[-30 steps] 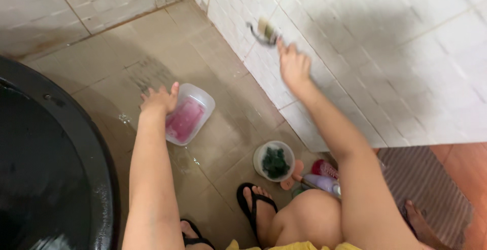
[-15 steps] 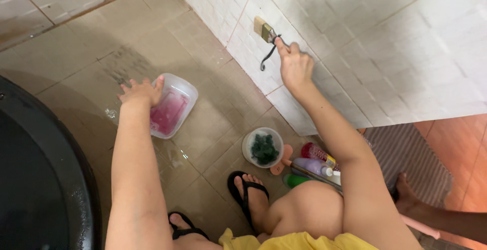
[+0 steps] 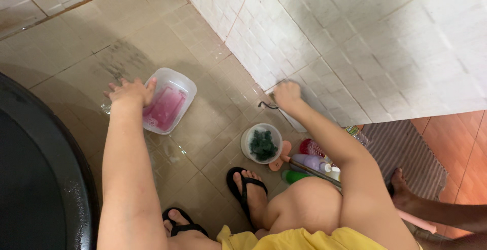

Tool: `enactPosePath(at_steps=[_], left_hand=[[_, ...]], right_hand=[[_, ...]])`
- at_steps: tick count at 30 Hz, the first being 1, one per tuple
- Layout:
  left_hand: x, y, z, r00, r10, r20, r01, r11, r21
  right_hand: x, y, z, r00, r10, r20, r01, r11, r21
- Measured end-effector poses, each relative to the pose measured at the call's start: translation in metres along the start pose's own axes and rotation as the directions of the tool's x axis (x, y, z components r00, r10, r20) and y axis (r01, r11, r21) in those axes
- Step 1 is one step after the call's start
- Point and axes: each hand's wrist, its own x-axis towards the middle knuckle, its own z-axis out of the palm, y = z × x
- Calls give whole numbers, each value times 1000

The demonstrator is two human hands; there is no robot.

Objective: The person cleans wall tiles using a brush dipped in a container of cleaning solution and then rinses the wall using a green scoop to pour water from a large basin.

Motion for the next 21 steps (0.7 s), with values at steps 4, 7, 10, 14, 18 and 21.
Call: enactPosePath(at_steps=[4, 7, 10, 14, 18, 21], left_hand=[[-1, 9, -1, 1000, -8, 8, 8, 1000, -5], [-6, 13, 0, 1000, 14, -10, -14, 1000, -20], [-9, 7, 2, 999, 27, -20, -27, 999, -22], [-7, -9, 2, 999, -27, 20, 28, 999, -24], [-4, -19, 5, 999, -33, 8, 33, 999, -37], [2, -15, 5, 1000, -7, 1, 7, 999, -32]], right_hand=[[76, -28, -38, 992, -52, 113, 67, 989, -129], [130, -49, -71, 993, -74, 89, 84, 990, -113], [166, -66, -94, 999, -53, 5, 53, 998, -42], [181, -72, -91, 981, 3, -192, 8, 999, 52], [150, -56, -55, 933, -59, -355, 100, 990, 99], [97, -47, -21, 979, -57, -195, 77, 992, 100]])
